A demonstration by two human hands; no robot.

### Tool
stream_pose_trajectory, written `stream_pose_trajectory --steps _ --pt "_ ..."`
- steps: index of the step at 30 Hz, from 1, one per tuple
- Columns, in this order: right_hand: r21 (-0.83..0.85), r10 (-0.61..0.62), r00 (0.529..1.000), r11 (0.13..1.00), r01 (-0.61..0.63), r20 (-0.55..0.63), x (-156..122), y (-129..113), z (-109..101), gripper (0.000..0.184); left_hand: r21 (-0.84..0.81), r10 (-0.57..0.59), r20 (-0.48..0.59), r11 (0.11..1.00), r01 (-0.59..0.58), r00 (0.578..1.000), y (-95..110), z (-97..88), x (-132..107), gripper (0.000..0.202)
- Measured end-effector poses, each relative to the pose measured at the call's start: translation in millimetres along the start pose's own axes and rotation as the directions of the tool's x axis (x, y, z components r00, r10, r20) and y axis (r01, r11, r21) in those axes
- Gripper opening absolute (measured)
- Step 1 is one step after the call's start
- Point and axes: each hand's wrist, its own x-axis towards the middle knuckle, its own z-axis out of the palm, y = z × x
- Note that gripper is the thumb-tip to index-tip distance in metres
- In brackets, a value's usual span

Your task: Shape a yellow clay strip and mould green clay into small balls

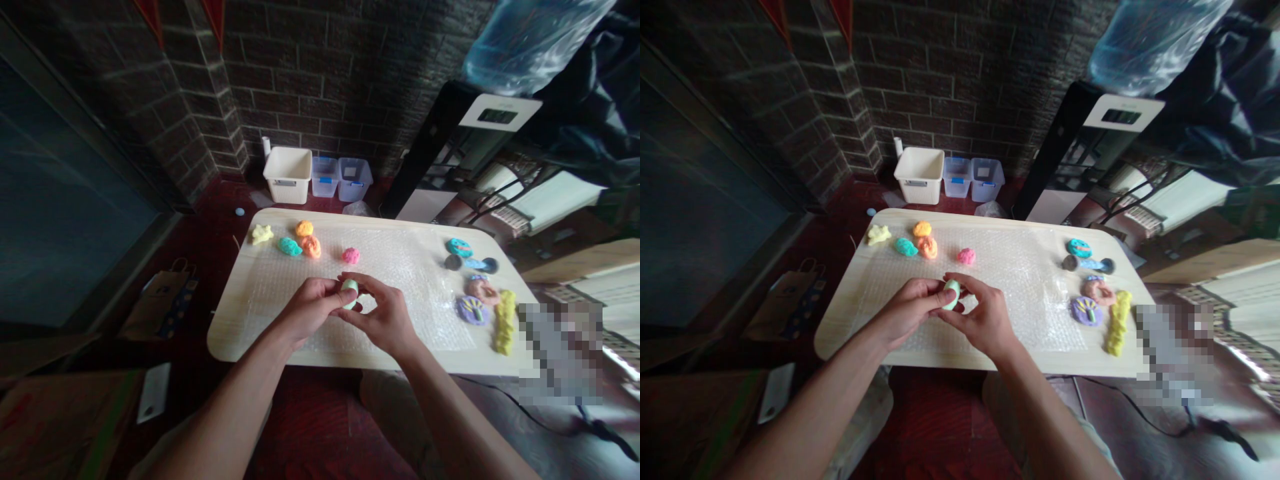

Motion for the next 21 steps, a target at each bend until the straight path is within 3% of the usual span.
stream_pose_trajectory --steps 4,7,10,13,16,18,21 --pt "-0.067 -0.059 0.997 0.996 0.057 -0.039 0.7 -2.9 -1.6 0.057 -0.067 0.007 0.049 0.998 -0.004 0.999 1.9 1.9 -1.3 0.033" --pt "-0.094 -0.069 0.997 0.993 0.066 -0.028 0.6 -4.2 -2.1 0.056 -0.065 0.023 0.023 0.998 -0.021 0.999 2.5 3.3 -0.7 0.038" --pt "-0.100 -0.088 0.996 0.991 0.086 -0.020 0.7 -2.8 -0.9 0.049 0.005 0.052 0.007 0.999 -0.052 0.999 3.0 3.8 0.1 0.040" --pt "-0.076 -0.175 0.984 0.982 0.172 -0.031 1.7 0.2 0.9 0.059 0.161 0.155 0.013 0.975 -0.155 0.988 3.3 3.3 -0.3 0.040" --pt "-0.069 -0.255 0.966 0.965 0.251 -0.045 2.5 0.4 0.1 0.064 0.444 0.331 0.005 0.845 -0.299 0.944 2.2 1.5 -1.3 0.032" --pt "-0.058 -0.276 0.960 0.960 0.273 -0.052 2.4 -1.7 -1.8 0.052 0.608 0.416 0.009 0.719 -0.335 0.909 0.8 0.3 -1.3 0.028" --pt "-0.026 -0.262 0.961 0.965 0.261 -0.083 1.8 -5.0 -4.5 0.039 0.692 0.489 0.020 0.623 -0.365 0.872 -1.2 -0.8 -0.2 0.026"
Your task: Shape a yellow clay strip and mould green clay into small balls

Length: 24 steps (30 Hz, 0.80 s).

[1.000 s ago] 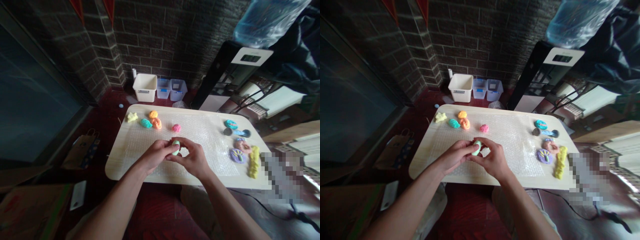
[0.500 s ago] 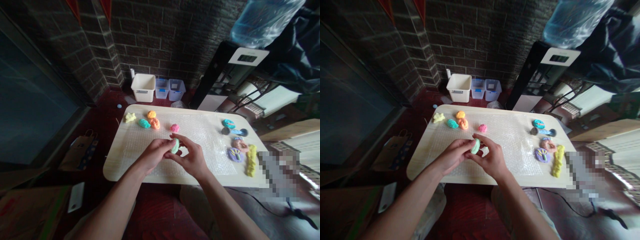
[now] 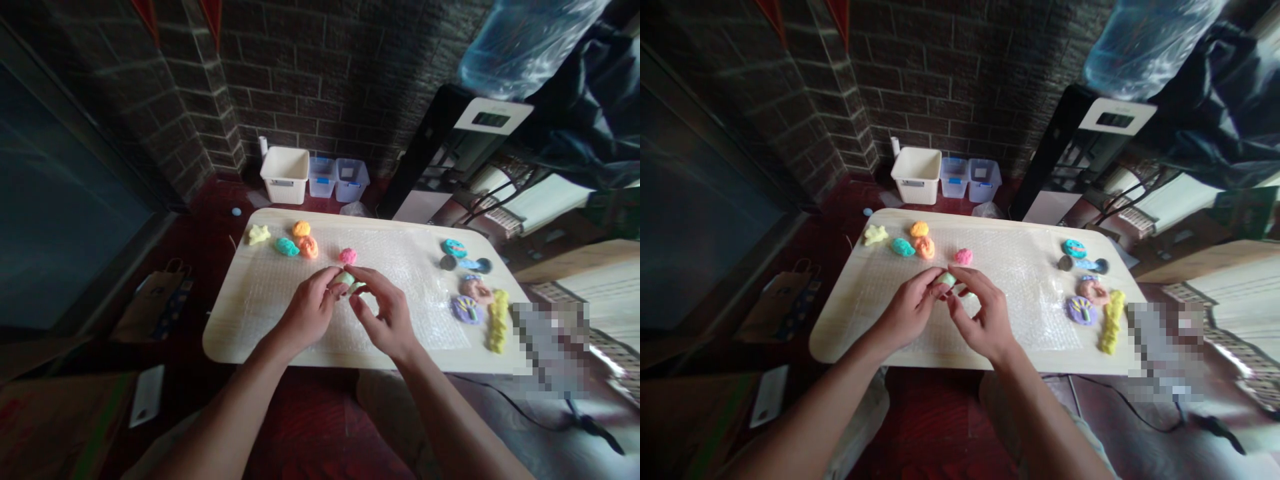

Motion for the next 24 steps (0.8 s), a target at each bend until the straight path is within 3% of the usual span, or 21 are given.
stream_pose_trajectory --steps 2,5,9,13,16,19,24 --pt "-0.020 0.018 0.999 1.000 -0.019 -0.049 0 0 -1 0.031 -0.043 0.004 -0.014 0.999 -0.005 1.000 -1 0.8 1 0.023" --pt "-0.028 0.057 0.991 0.998 -0.060 -0.120 -1 2 0 0.021 -0.251 -0.055 -0.026 0.967 0.046 0.998 -2 1.9 2 0.027" --pt "0.229 0.208 0.964 0.959 -0.167 -0.165 0 6 1 0.017 -0.484 -0.121 -0.027 0.870 0.093 0.992 -2 3.0 6 0.039" --pt "0.460 0.335 0.937 0.851 -0.254 -0.101 2 7 2 0.019 -0.460 -0.113 -0.063 0.885 0.072 0.992 0 2.7 7 0.036" --pt "0.512 0.390 0.919 0.803 -0.304 -0.065 1 7 2 0.030 -0.407 -0.097 -0.089 0.912 0.052 0.991 4 1.8 5 0.032" --pt "0.521 0.407 0.913 0.786 -0.334 -0.028 1 8 2 0.027 -0.377 -0.083 -0.100 0.925 0.039 0.992 7 1.8 4 0.028" --pt "0.587 0.422 0.906 0.741 -0.326 -0.030 1 9 3 0.023 -0.556 -0.123 -0.121 0.830 0.035 0.985 9 3.1 5 0.046"
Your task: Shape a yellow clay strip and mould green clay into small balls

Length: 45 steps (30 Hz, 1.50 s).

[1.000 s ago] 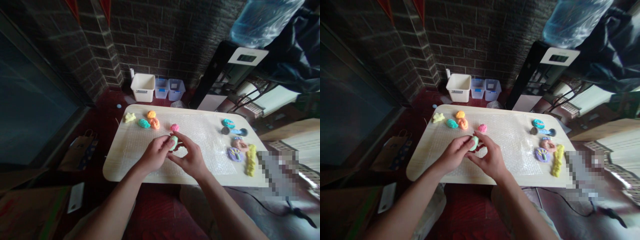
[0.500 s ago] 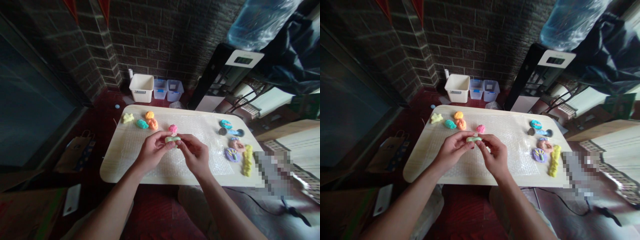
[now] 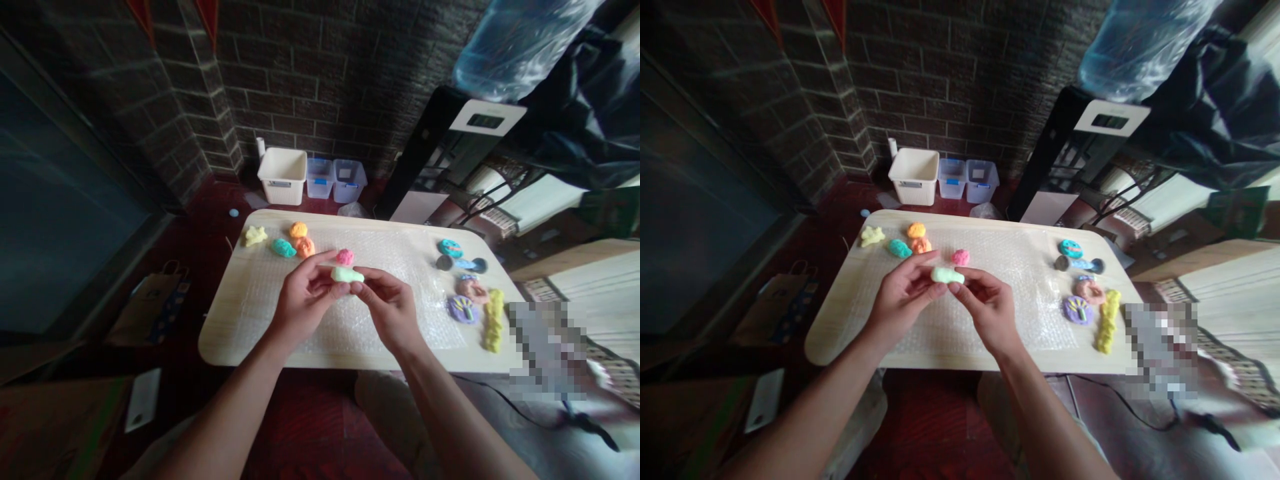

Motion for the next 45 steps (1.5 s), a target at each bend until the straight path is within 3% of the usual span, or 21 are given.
stream_pose_trajectory --steps 6,11,16,19,21,24,28,32,39,45 --pt "0.028 0.055 0.996 0.998 -0.057 0.074 -2 0 3 0.022 -0.039 -0.029 -0.021 0.999 0.028 0.999 -2 -6.0 0 0.030" --pt "0.045 0.091 0.990 0.994 -0.096 0.110 -2 -1 2 0.021 0.129 0.014 -0.017 0.992 -0.011 1.000 -3 -10.1 -2 0.029" --pt "0.071 0.066 0.986 0.994 -0.078 0.156 -1 -1 3 0.022 0.236 0.053 0.069 0.969 -0.068 0.996 -6 -5.0 -5 0.046" --pt "0.003 0.041 0.988 0.999 -0.042 0.146 0 -5 3 0.022 0.279 0.063 0.093 0.956 -0.087 0.994 -7 -3.3 -4 0.037" --pt "-0.043 0.025 0.995 0.999 -0.021 0.096 0 -7 1 0.020 0.366 0.103 0.097 0.921 -0.132 0.990 -5 -3.4 -4 0.031" --pt "-0.012 0.049 0.997 0.999 -0.048 0.055 0 -7 -3 0.023 0.548 0.191 0.146 0.802 -0.240 0.971 -1 -3.3 -5 0.027" --pt "0.056 0.191 0.970 0.978 -0.202 0.150 -2 -2 -4 0.029 0.643 0.286 0.253 0.664 -0.381 0.924 0 -2.4 -6 0.030" --pt "0.116 0.232 0.953 0.959 -0.258 0.196 -1 2 0 0.027 0.679 0.338 0.309 0.576 -0.455 0.889 -3 -2.3 -7 0.030" --pt "0.171 0.213 0.958 0.954 -0.247 0.193 0 0 4 0.025 0.698 0.330 0.344 0.536 -0.475 0.879 -2 -1.4 -10 0.031" --pt "0.193 0.221 0.939 0.942 -0.276 0.264 -1 0 5 0.030 0.686 0.356 0.356 0.528 -0.500 0.864 0 -0.4 -11 0.028"
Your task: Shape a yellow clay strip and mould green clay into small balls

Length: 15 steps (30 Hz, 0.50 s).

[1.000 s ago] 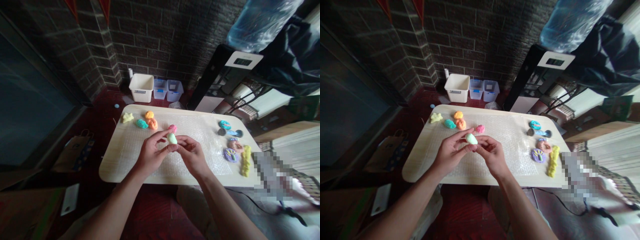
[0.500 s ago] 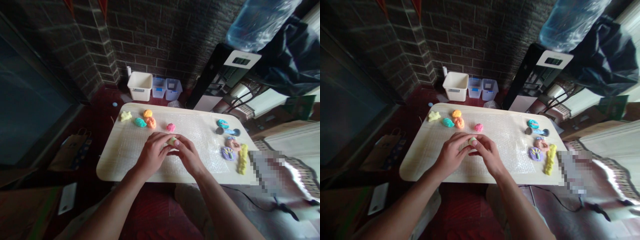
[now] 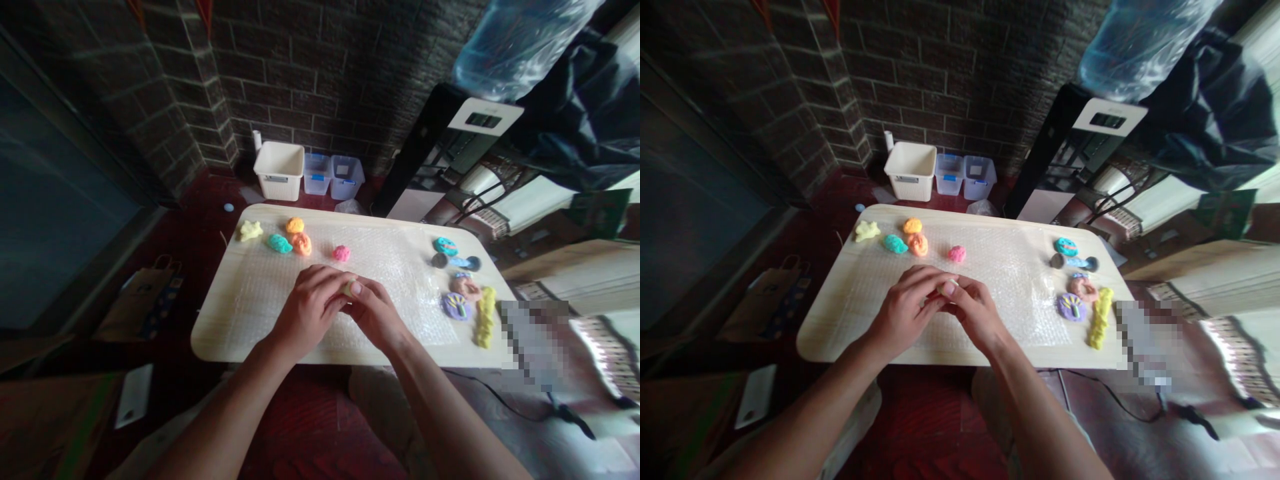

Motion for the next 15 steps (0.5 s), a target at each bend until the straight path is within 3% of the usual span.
stream_pose_trajectory --steps 5,15 --pt "-0.051 -0.006 1.000 0.999 0.007 0.027 -1.1 -1.7 2.2 0.032 -0.024 0.005 0.007 1.000 -0.005 1.000 2.3 -0.3 1.0 0.025" --pt "0.031 0.034 0.999 0.999 -0.035 0.011 -1.8 0.0 1.4 0.033 -0.088 -0.007 0.007 0.996 0.007 1.000 3.8 1.8 0.4 0.024"
